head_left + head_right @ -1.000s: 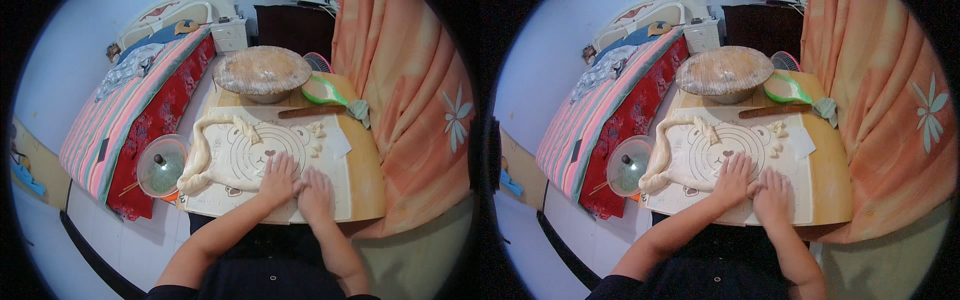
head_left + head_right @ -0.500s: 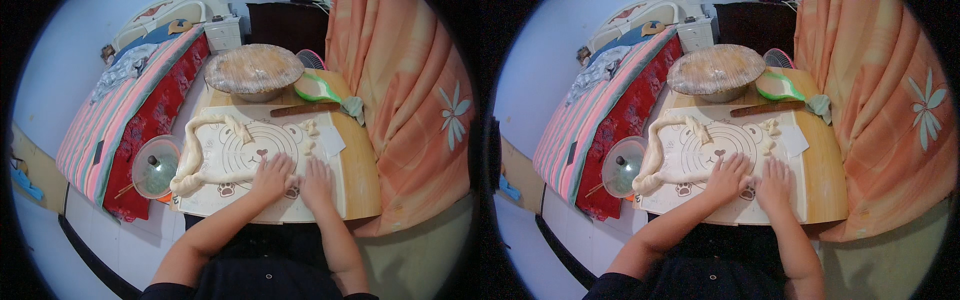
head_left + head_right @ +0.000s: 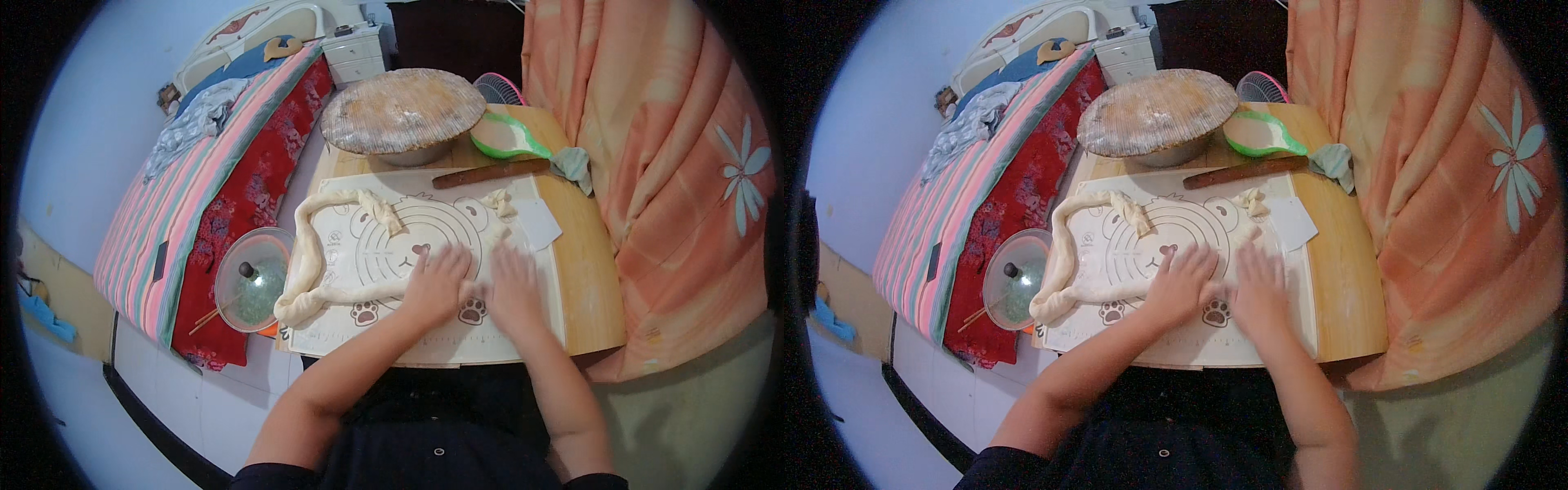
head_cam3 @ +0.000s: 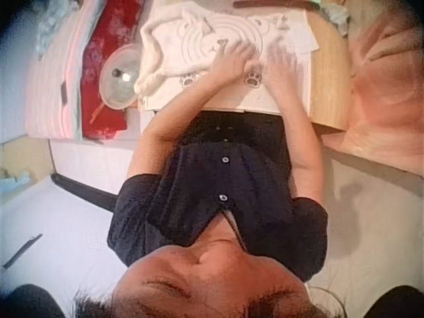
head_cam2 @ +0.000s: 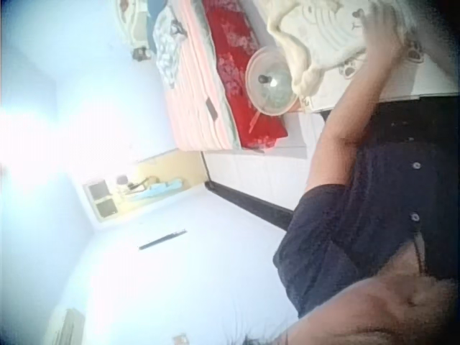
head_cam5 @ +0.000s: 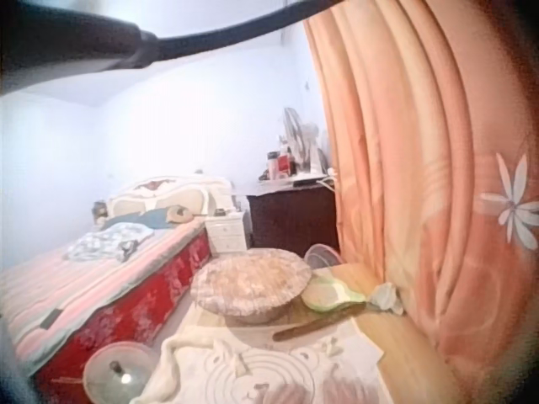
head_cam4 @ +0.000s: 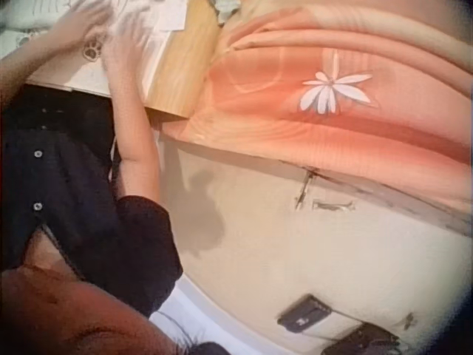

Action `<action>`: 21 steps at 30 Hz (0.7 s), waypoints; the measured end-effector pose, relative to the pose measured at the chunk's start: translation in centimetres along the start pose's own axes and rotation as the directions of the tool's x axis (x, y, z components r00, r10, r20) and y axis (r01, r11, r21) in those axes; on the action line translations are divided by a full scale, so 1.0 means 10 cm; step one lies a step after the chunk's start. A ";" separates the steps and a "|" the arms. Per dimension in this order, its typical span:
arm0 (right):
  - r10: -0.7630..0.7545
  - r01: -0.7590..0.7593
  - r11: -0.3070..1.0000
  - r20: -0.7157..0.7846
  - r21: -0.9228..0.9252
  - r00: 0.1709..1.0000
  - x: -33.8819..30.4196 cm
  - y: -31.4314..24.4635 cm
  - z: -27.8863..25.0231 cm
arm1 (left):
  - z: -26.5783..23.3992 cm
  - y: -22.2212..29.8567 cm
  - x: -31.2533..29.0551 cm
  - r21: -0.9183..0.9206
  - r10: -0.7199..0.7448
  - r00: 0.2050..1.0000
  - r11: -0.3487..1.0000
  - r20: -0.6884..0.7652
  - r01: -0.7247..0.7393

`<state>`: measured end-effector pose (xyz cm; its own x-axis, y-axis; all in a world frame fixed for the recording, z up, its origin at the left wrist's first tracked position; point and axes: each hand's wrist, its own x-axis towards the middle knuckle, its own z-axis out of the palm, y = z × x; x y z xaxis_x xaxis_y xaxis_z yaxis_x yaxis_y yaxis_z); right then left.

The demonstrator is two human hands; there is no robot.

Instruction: The person rolls a long piece of dough on a silicone mat, then repeatedly cuts off small pieces using a plastic scraper. The cut pieces are placed on the mat as the process continues.

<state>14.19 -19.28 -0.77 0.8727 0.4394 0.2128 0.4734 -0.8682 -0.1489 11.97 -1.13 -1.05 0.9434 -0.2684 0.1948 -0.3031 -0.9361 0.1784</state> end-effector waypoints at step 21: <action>0.108 -0.108 0.994 0.012 -0.025 0.994 0.35 0.04 -0.11 | 0.23 0.24 0.34 -0.263 -0.156 0.988 0.953 -0.004 0.150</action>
<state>17.25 -18.32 0.97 0.9201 0.3459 0.1839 0.3737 -0.9158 -0.1470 14.72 -4.82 -2.15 0.9786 -0.1179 0.1685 -0.1831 -0.8725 0.4530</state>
